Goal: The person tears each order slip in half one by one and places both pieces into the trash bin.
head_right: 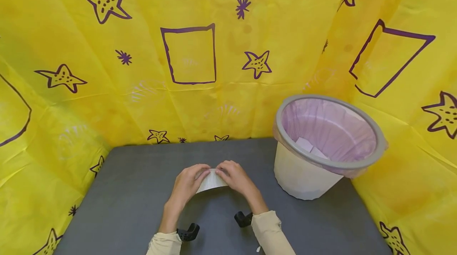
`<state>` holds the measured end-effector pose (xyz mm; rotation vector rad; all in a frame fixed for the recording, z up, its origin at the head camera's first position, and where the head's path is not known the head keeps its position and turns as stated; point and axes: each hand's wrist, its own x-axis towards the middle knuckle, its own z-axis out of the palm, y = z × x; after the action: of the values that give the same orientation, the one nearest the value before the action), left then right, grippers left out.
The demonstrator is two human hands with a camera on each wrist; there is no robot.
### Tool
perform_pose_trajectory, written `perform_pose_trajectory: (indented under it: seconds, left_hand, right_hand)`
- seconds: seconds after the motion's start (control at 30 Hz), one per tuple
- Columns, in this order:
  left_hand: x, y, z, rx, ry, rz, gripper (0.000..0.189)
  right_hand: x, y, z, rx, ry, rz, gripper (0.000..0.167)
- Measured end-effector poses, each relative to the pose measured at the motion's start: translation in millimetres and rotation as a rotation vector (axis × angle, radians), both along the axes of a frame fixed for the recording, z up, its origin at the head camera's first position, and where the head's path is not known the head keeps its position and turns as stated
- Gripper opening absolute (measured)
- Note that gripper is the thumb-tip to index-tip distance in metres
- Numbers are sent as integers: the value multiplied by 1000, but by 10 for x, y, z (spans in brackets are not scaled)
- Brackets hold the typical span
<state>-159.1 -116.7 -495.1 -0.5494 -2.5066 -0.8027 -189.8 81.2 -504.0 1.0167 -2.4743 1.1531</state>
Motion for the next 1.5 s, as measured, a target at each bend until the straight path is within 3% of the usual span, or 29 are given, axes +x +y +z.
perform_pose_trajectory:
  seconds: [0.23, 0.4, 0.93, 1.2, 1.5]
  left_hand:
    - [3, 31, 52, 48, 3, -22, 5]
    - [-14, 62, 103, 65, 41, -39, 5]
    - [-34, 143, 83, 142, 174, -109, 7]
    - [-52, 146, 70, 131, 248, -104, 7]
    - [-35, 134, 92, 183, 211, -131, 8]
  right_hand:
    - [29, -6, 67, -91, 1, 17, 9]
    - [48, -33, 57, -162, 0, -18, 7]
    - [90, -4, 161, -243, -338, -90, 13]
    - [75, 12, 181, -213, -434, -95, 19]
    - [77, 46, 179, -201, -450, -71, 21]
